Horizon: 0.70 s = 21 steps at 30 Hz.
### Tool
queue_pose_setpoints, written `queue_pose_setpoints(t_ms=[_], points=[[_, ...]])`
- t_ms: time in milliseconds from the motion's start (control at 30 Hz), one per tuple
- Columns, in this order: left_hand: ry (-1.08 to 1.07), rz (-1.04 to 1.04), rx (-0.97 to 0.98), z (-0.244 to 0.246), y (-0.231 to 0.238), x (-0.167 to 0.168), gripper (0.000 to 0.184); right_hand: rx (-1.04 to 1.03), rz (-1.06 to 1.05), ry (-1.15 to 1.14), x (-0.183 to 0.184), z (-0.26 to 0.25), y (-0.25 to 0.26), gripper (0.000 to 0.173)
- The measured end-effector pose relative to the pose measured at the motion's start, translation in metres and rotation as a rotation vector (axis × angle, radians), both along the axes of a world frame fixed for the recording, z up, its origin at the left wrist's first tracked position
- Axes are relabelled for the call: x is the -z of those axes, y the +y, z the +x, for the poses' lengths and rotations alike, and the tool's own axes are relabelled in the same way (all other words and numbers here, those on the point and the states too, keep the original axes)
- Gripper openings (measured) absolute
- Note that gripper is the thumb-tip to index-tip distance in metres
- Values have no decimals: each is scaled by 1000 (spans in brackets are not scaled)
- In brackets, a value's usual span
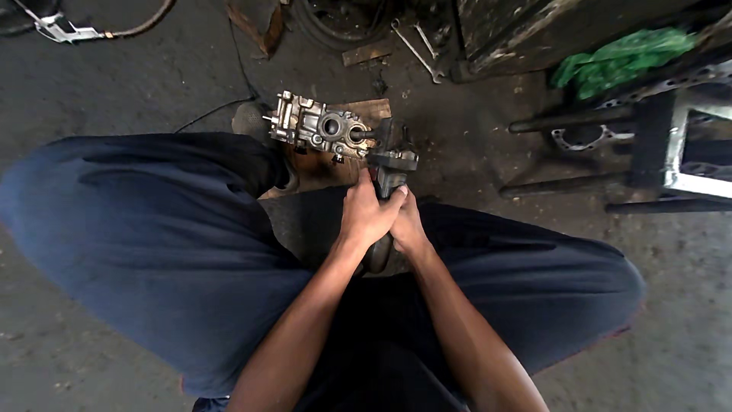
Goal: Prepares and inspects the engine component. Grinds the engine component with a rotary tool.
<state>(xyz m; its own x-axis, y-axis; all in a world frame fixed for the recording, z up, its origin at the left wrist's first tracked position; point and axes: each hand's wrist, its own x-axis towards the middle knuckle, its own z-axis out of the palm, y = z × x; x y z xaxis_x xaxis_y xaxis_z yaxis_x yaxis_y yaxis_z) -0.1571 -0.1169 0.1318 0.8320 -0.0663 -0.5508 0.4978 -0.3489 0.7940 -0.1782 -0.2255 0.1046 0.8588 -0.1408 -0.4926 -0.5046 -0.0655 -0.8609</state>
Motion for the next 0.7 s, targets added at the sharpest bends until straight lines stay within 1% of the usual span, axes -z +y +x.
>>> queue_pose_setpoints(t_ms=[267, 367, 500, 633, 700], points=[[19, 108, 52, 5, -10, 9, 64, 120, 149, 48, 21, -3, 1, 27], [32, 129, 46, 6, -9, 13, 65, 64, 149, 119, 21, -2, 2, 24], [41, 132, 42, 9, -6, 20, 65, 18, 166, 121, 30, -1, 3, 19], [46, 113, 17, 11, 0, 27, 69, 6, 148, 141, 36, 5, 8, 21], [50, 99, 8, 13, 3, 30, 69, 21, 180, 102, 41, 5, 11, 23]])
